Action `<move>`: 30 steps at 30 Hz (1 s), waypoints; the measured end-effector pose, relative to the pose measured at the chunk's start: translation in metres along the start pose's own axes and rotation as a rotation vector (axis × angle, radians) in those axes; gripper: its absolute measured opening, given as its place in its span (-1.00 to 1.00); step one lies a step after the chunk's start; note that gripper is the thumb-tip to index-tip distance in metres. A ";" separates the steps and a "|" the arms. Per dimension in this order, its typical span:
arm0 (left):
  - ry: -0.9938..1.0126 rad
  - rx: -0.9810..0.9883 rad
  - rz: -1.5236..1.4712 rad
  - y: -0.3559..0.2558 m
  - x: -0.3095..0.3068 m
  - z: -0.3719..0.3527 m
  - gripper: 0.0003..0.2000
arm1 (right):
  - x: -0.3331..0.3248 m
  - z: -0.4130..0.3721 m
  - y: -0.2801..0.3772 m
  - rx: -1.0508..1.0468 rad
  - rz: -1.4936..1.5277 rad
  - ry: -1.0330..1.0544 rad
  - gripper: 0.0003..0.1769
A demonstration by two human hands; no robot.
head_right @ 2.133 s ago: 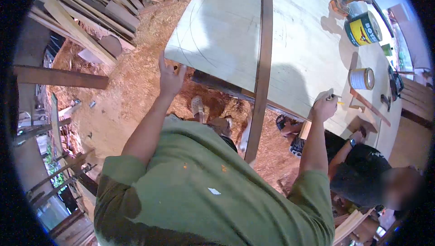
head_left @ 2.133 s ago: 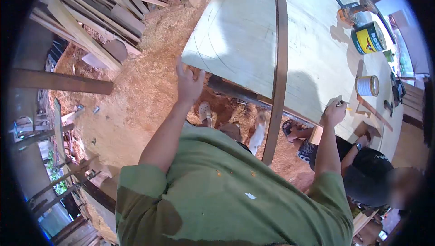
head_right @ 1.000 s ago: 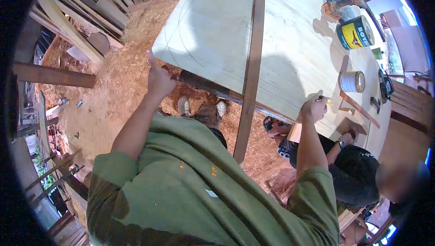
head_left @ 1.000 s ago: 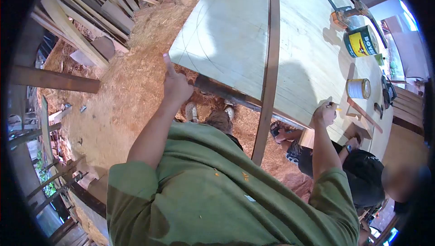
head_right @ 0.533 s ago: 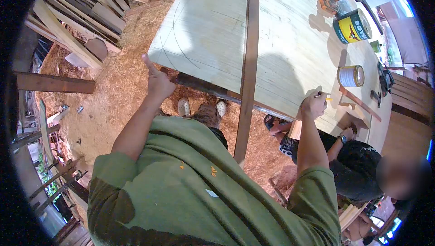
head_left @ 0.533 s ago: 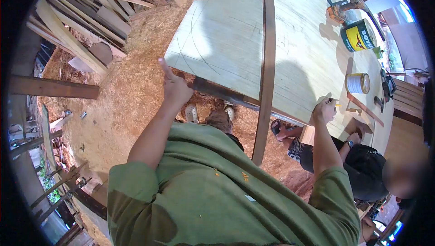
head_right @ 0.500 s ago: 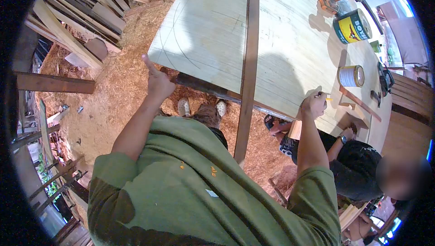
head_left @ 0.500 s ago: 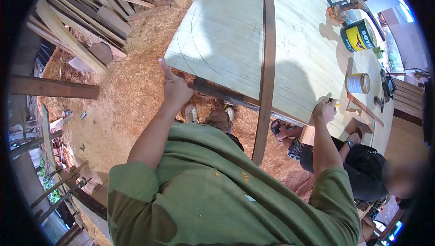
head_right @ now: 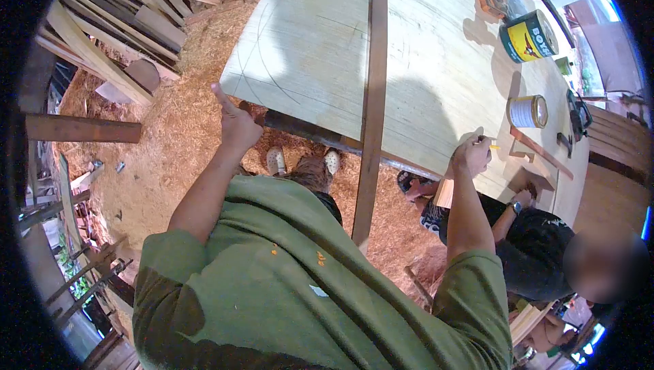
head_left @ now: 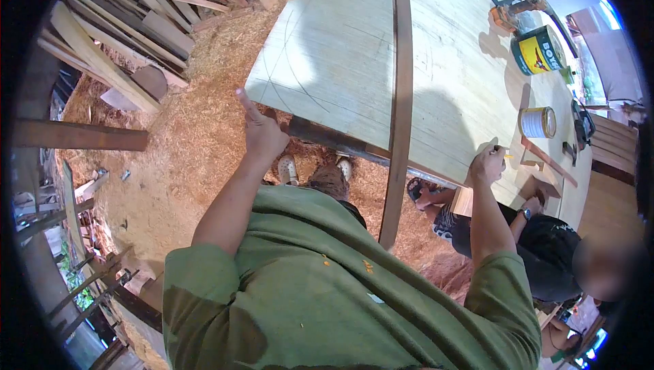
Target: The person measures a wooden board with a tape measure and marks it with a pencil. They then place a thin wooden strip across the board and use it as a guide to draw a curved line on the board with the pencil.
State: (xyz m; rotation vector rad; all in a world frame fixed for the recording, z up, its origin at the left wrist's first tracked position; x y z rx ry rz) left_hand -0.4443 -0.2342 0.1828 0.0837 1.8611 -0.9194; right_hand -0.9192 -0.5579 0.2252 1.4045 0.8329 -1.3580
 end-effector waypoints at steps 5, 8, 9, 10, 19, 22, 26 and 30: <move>-0.005 -0.004 -0.016 0.004 0.003 0.002 0.40 | 0.002 0.001 -0.001 0.000 0.043 -0.033 -0.62; 0.024 -0.034 -0.022 0.003 0.003 0.002 0.40 | -0.001 -0.001 0.001 0.005 0.045 -0.040 -0.62; 0.030 -0.040 -0.021 0.002 0.003 0.003 0.40 | -0.001 -0.002 0.001 0.001 0.041 -0.040 -0.62; 0.030 -0.039 -0.020 0.002 0.003 0.003 0.40 | -0.001 -0.002 0.001 -0.003 0.038 -0.041 -0.62; -0.038 0.042 0.004 0.001 0.005 0.003 0.39 | -0.003 -0.003 0.003 0.036 0.057 -0.036 -0.61; -0.039 0.009 0.004 -0.002 0.002 0.000 0.38 | -0.001 0.000 0.000 0.018 0.033 -0.037 -0.59; -0.001 0.016 -0.023 0.012 0.014 0.007 0.34 | -0.002 -0.001 0.001 0.009 0.021 -0.034 -0.59; -0.051 0.100 -0.151 0.012 0.015 0.007 0.32 | -0.004 -0.002 0.003 0.030 0.011 -0.023 -0.60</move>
Point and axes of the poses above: each hand's wrist, its own z-axis towards the middle knuckle, its own x-axis out of the palm, y = z × x, the point moved 4 cm from there along z, towards the middle knuckle
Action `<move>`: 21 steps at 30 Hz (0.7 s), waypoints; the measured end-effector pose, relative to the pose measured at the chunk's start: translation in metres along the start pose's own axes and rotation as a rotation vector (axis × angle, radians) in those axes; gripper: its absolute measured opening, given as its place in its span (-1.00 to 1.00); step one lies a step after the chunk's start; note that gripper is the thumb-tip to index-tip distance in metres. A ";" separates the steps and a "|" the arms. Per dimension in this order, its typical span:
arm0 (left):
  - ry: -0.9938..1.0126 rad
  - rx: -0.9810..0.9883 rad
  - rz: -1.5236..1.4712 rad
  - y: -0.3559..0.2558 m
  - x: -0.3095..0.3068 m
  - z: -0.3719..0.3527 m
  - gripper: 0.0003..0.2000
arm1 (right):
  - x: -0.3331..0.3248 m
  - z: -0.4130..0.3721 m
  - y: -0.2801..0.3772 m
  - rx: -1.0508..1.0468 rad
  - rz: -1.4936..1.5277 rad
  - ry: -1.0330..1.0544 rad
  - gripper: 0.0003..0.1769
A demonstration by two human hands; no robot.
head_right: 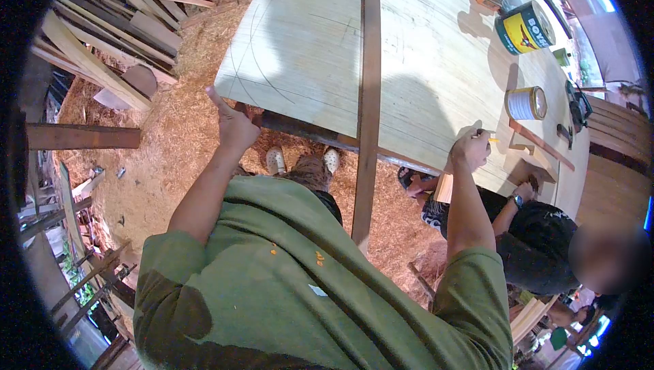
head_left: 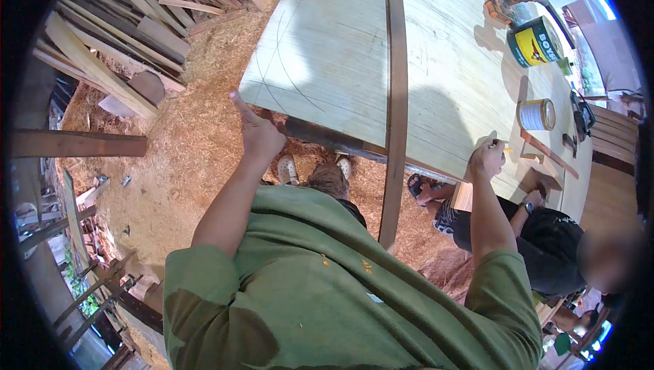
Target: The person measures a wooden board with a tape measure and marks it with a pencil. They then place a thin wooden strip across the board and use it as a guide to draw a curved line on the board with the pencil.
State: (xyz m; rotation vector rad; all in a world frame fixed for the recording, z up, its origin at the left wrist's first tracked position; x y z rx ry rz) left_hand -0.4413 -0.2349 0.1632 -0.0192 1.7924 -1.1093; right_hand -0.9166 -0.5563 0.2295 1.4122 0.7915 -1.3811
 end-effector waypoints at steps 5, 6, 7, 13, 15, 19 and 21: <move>-0.021 -0.036 0.084 -0.013 -0.009 -0.003 0.34 | 0.005 0.004 -0.004 -0.015 -0.008 -0.023 -0.61; -0.012 -0.067 0.103 -0.013 -0.010 -0.004 0.34 | 0.005 0.005 -0.004 -0.008 -0.019 -0.017 -0.61; -0.012 -0.067 0.103 -0.012 -0.009 -0.004 0.34 | 0.004 0.005 -0.004 0.000 -0.030 -0.010 -0.61; -0.043 -0.004 0.150 -0.011 -0.008 -0.002 0.41 | 0.003 0.003 -0.003 -0.012 -0.013 0.020 -0.53; -0.020 -0.056 0.144 -0.011 -0.009 -0.002 0.41 | 0.004 0.004 -0.005 -0.017 -0.014 0.016 -0.53; -0.013 -0.086 0.177 -0.011 -0.009 -0.003 0.41 | 0.003 0.004 -0.004 -0.014 -0.021 0.022 -0.54; -0.007 -0.080 0.176 -0.012 -0.010 -0.003 0.40 | -0.001 0.000 0.000 -0.012 -0.014 0.002 -0.58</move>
Point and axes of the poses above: each hand's wrist, its own z-axis towards the middle knuckle, its own x-axis out of the palm, y = z × x, the point moved 4 cm from there along z, towards the middle knuckle
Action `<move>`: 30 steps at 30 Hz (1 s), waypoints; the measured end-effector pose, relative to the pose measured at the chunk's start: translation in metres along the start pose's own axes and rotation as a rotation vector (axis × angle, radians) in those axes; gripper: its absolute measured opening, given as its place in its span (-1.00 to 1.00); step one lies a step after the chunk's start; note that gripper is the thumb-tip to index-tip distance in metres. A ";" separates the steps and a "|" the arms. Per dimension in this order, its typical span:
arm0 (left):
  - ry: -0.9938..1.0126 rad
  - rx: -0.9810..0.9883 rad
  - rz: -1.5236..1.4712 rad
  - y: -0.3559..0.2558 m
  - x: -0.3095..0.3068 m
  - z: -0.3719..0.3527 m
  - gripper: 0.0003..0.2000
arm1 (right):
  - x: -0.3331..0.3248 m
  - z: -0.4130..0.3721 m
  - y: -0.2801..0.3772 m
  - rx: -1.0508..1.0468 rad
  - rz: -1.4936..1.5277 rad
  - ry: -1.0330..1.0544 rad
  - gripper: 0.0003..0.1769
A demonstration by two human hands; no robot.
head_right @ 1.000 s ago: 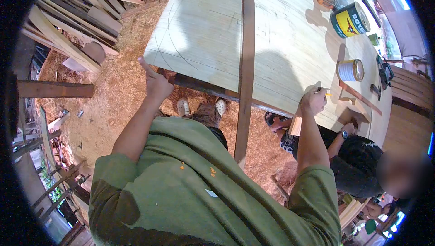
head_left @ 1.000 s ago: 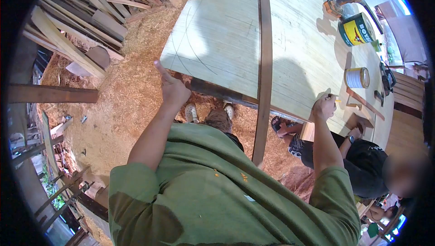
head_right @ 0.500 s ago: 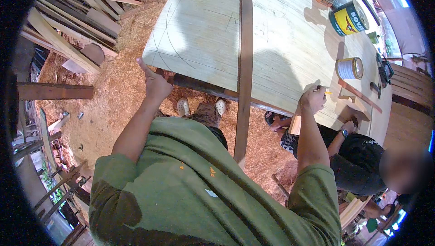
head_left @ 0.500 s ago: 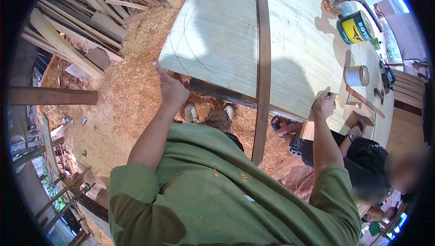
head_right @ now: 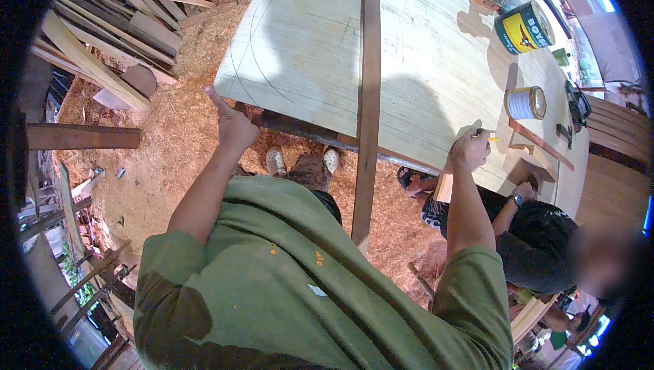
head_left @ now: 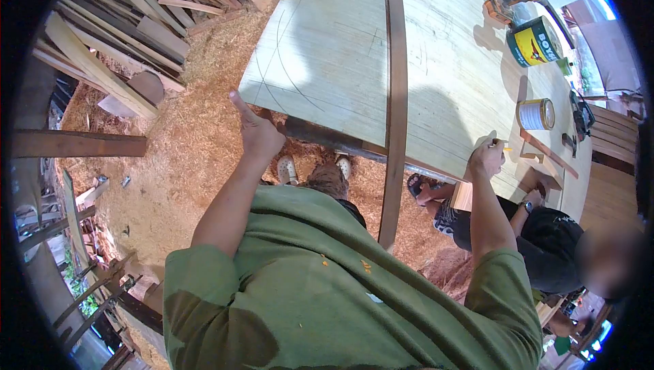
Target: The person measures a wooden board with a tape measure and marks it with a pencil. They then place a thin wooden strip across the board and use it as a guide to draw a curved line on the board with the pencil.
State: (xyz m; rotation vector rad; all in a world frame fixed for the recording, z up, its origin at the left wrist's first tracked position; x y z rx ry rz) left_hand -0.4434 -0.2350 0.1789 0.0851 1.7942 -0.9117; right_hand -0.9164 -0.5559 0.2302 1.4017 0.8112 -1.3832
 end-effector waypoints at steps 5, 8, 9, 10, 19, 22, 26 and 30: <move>0.009 0.065 0.034 0.009 0.010 0.004 0.37 | -0.001 -0.001 0.001 -0.005 0.001 -0.018 -0.62; 0.012 0.072 0.077 0.005 0.008 0.003 0.36 | -0.001 0.000 0.000 -0.002 0.003 -0.012 -0.61; 0.014 0.045 0.065 0.005 0.007 0.003 0.36 | 0.000 0.002 -0.001 0.001 -0.003 0.010 -0.57; 0.014 0.045 0.064 0.005 0.007 0.003 0.36 | 0.002 0.003 -0.002 0.004 -0.009 0.031 -0.54; -0.012 0.017 -0.039 0.006 0.007 0.003 0.42 | 0.000 0.001 0.000 -0.019 0.018 -0.014 -0.59; -0.003 0.019 -0.050 0.006 0.008 0.003 0.43 | -0.001 0.000 0.002 0.000 0.018 -0.010 -0.59; -0.006 0.050 -0.004 0.000 0.003 0.001 0.38 | -0.002 -0.001 0.002 0.005 0.019 0.003 -0.59; 0.016 0.054 -0.091 0.001 0.004 0.002 0.34 | 0.000 0.000 0.001 0.014 0.012 0.002 -0.59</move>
Point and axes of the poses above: each hand's wrist, its own z-axis towards the middle knuckle, its own x-axis out of the palm, y = z × x, the point moved 4 cm from there along z, towards the middle knuckle
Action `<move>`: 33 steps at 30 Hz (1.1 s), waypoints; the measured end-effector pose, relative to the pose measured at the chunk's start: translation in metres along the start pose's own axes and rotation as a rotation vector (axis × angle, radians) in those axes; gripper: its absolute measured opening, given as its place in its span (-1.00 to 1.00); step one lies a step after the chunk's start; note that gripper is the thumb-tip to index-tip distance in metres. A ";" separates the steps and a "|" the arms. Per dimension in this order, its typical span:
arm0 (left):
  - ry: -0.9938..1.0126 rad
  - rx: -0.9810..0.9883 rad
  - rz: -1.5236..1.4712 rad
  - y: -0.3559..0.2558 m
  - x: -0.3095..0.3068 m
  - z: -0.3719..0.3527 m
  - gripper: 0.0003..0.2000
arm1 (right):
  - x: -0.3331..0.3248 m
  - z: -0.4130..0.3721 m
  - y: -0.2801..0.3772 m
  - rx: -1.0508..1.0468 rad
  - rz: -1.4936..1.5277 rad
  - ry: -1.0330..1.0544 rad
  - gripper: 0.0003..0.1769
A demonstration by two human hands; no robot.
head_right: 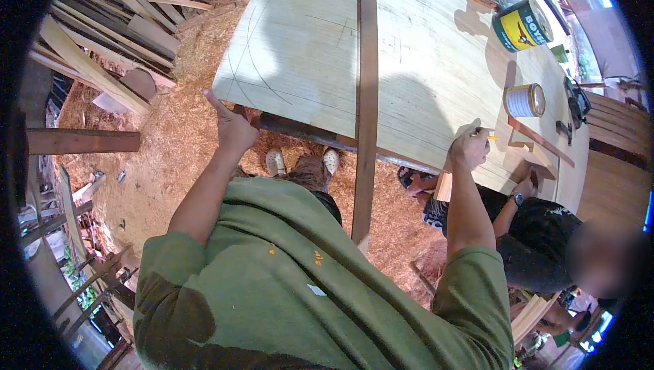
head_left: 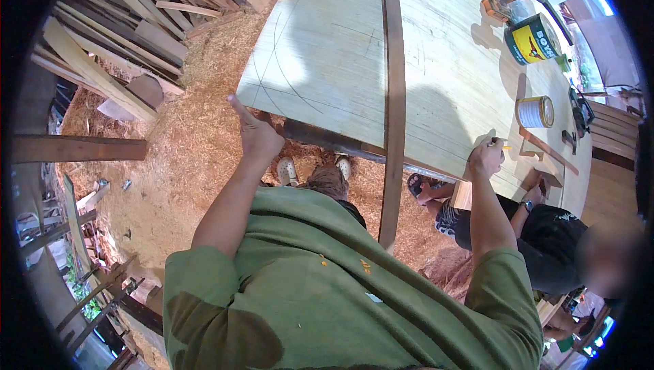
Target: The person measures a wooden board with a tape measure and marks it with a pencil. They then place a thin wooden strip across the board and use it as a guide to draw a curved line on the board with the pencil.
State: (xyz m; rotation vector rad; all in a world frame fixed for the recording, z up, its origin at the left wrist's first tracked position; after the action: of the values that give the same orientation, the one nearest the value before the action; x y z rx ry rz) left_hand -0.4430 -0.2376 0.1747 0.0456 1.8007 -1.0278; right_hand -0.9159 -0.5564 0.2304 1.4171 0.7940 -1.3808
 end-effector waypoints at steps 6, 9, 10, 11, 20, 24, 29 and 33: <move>0.018 -0.055 -0.017 -0.002 -0.001 -0.001 0.35 | 0.000 0.000 -0.001 -0.013 0.011 0.007 -0.60; 0.003 -0.026 0.003 0.003 0.002 0.000 0.36 | 0.001 0.001 -0.002 -0.012 0.007 0.005 -0.60; 0.003 -0.026 0.002 0.005 0.004 0.000 0.36 | 0.001 0.001 -0.001 -0.008 0.001 0.005 -0.60; -0.011 0.010 -0.020 0.006 0.005 0.001 0.36 | 0.000 0.000 -0.001 -0.008 0.001 0.005 -0.60; 0.000 0.007 -0.017 0.007 0.005 0.001 0.34 | 0.000 0.000 0.000 0.000 0.002 0.008 -0.59; -0.018 0.026 0.020 0.010 0.007 0.001 0.35 | 0.002 0.002 -0.002 0.001 -0.010 0.018 -0.59; -0.017 0.031 0.049 0.010 0.007 0.003 0.35 | 0.001 0.002 -0.002 -0.002 -0.015 0.018 -0.60; -0.018 0.021 0.039 0.017 0.012 0.004 0.35 | -0.001 0.000 0.000 0.006 -0.007 0.021 -0.61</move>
State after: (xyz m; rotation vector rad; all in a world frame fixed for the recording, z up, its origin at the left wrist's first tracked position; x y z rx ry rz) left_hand -0.4379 -0.2348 0.1546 0.0838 1.7657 -1.0163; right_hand -0.9158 -0.5567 0.2311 1.4366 0.8095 -1.3766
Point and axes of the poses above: each hand's wrist, its own z-axis towards the middle knuckle, its own x-axis out of the palm, y = z × x, the point moved 4 cm from there along z, towards the middle knuckle
